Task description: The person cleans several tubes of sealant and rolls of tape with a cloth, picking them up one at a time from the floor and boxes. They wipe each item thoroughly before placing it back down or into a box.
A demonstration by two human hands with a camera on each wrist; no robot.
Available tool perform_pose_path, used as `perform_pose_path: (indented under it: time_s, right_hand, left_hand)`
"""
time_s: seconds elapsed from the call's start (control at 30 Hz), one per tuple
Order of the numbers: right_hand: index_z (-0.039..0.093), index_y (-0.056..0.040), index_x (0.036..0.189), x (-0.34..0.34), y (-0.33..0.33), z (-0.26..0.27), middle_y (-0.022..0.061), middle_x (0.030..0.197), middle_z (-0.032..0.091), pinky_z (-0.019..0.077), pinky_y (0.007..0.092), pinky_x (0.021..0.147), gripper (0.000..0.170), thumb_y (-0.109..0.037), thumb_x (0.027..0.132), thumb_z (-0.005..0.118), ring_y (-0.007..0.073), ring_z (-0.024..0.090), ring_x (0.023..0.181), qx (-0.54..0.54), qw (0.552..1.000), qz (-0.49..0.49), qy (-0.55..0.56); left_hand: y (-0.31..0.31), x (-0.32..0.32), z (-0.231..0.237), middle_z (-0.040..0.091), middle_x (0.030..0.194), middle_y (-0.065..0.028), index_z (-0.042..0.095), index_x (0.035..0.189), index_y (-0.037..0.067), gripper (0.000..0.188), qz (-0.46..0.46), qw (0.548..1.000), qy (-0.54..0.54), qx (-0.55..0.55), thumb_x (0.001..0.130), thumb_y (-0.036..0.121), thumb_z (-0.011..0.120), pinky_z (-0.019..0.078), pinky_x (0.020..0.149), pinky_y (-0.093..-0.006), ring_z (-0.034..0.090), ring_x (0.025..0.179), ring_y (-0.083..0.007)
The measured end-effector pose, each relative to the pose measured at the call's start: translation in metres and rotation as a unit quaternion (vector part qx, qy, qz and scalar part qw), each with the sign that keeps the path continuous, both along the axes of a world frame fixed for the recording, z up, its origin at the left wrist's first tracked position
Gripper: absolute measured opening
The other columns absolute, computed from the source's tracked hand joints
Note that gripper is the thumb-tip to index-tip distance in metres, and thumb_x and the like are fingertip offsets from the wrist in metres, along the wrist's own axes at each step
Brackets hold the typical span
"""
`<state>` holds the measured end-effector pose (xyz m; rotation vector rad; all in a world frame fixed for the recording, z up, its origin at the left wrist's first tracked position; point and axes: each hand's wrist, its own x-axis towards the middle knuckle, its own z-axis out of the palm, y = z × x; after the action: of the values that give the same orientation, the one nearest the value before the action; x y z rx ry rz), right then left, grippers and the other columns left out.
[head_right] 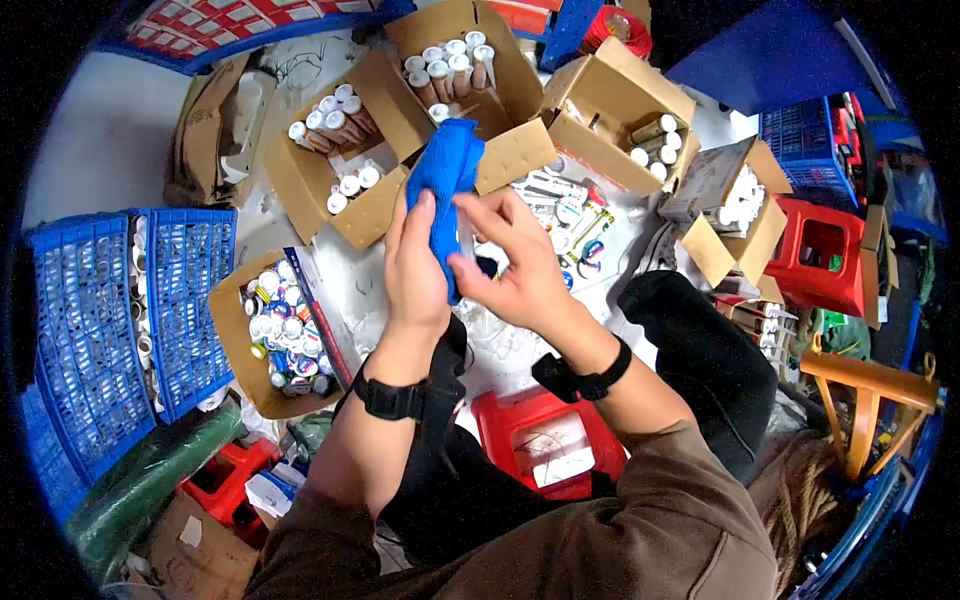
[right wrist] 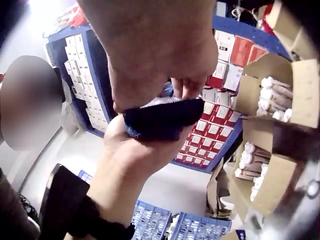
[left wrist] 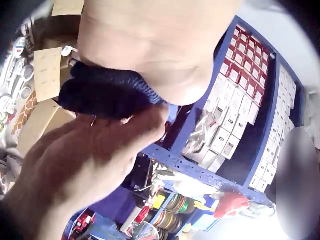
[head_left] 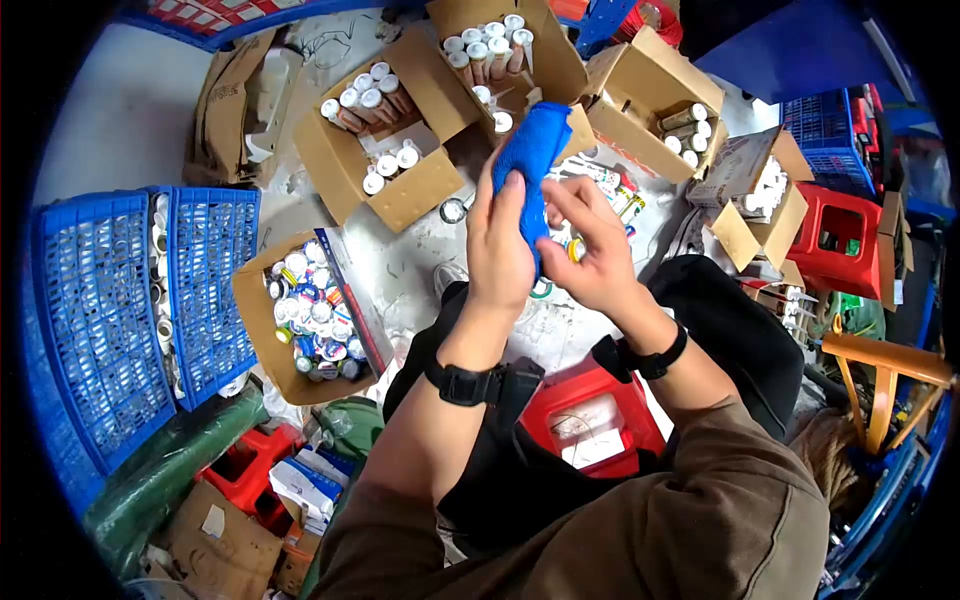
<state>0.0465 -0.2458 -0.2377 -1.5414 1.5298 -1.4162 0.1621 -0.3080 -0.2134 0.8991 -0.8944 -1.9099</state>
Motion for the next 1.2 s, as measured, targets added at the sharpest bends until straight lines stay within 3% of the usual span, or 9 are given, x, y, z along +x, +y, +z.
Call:
perform_pose_path:
  time_s: [0.17,0.27,0.43,0.63,0.77,0.83,1.0,1.17,1.2]
  right_hand:
    - [0.066,-0.0068,0.121,-0.005,0.02,0.038,0.0151,0.119,0.056,0.0494,0.0384,0.09,0.058,-0.016,0.066,0.084,0.0291,0.058,0.106,-0.003,0.986,0.11,0.125]
    - [0.066,-0.0089,0.117,-0.023,0.012,0.051,0.0156,0.12,0.056,0.0492,0.0402,0.092,0.052,-0.016,0.068,0.083,0.0326,0.057,0.108,-0.088,0.982,0.046,0.159]
    - [0.047,-0.0051,0.118,-0.051,0.005,0.038,0.0216,0.124,0.056,0.0487,0.0433,0.095,0.065,-0.008,0.066,0.086,0.0362,0.06,0.112,-0.195,0.967,-0.047,0.157]
    - [0.046,-0.0004,0.136,-0.037,0.024,0.035,0.0183,0.12,0.06,0.0446,0.042,0.1,0.082,-0.009,0.064,0.084,0.0336,0.059,0.113,-0.019,0.979,-0.104,0.177]
    - [0.047,-0.0028,0.14,-0.035,0.031,0.039,0.0168,0.12,0.063,0.0422,0.0429,0.102,0.085,-0.019,0.065,0.085,0.0349,0.056,0.117,0.006,0.991,-0.068,0.119]
    - [0.048,-0.0033,0.139,-0.033,0.032,0.041,0.0158,0.12,0.064,0.0415,0.0434,0.102,0.085,-0.026,0.066,0.086,0.0343,0.052,0.122,-0.027,0.983,-0.009,0.18]
    - [0.048,-0.0019,0.139,-0.02,0.018,0.041,0.018,0.133,0.054,0.0304,0.0473,0.109,0.081,-0.023,0.07,0.083,0.036,0.048,0.123,-0.046,0.965,-0.059,0.253]
    - [0.053,-0.0006,0.133,-0.03,-0.009,0.024,0.017,0.125,0.055,0.0435,0.0357,0.097,0.062,-0.017,0.079,0.079,0.0283,0.055,0.112,-0.009,0.964,-0.155,0.217]
    - [0.056,-0.0013,0.129,-0.028,-0.015,0.016,0.013,0.121,0.057,0.0451,0.0318,0.093,0.052,-0.017,0.084,0.076,0.0207,0.058,0.105,0.049,0.979,-0.167,0.11]
  left_hand:
    - [-0.013,-0.001,-0.013,0.061,0.122,-0.0099,0.045,0.141,0.008,0.043,-0.051,0.985,0.107,0.129,0.102,0.027,0.048,0.051,0.095,-0.0347,0.063,0.108,-0.0199]
    - [0.0,-0.012,-0.005,0.062,0.12,-0.0092,0.048,0.136,0.008,0.039,-0.09,0.972,0.156,0.15,0.103,0.028,0.046,0.0542,0.089,-0.0358,0.065,0.103,-0.0214]
    - [0.011,-0.02,0.006,0.063,0.121,-0.012,0.047,0.138,0.005,0.051,-0.119,0.934,0.263,0.211,0.105,0.042,0.039,0.0528,0.094,-0.0391,0.065,0.104,-0.0239]
    - [0.009,-0.024,0.004,0.064,0.122,-0.0123,0.05,0.136,0.004,0.051,-0.039,0.968,0.188,0.164,0.104,0.042,0.042,0.051,0.097,-0.0407,0.065,0.108,-0.0247]
    - [0.001,-0.015,0.007,0.057,0.136,-0.0149,0.044,0.142,-0.001,0.056,-0.131,0.94,0.269,0.162,0.101,0.037,0.044,0.0447,0.106,-0.0417,0.058,0.123,-0.0264]
    - [0.0,-0.009,0.006,0.055,0.138,-0.0166,0.043,0.143,-0.002,0.058,-0.156,0.909,0.333,0.194,0.101,0.038,0.043,0.0422,0.109,-0.0425,0.055,0.126,-0.0279]
    - [0.011,-0.005,-0.004,0.058,0.134,-0.0156,0.05,0.137,0.002,0.055,-0.074,0.896,0.332,0.286,0.101,0.042,0.04,0.0445,0.107,-0.0452,0.058,0.121,-0.0311]
    - [0.013,0.004,-0.006,0.069,0.112,-0.0089,0.06,0.125,0.003,0.04,-0.045,0.956,0.149,0.25,0.104,0.032,0.044,0.0524,0.09,-0.0334,0.066,0.099,-0.0177]
    - [0.011,0.009,-0.005,0.069,0.111,-0.0087,0.062,0.123,0.002,0.039,-0.004,0.971,0.111,0.21,0.104,0.032,0.046,0.0515,0.09,-0.0319,0.066,0.098,-0.0167]
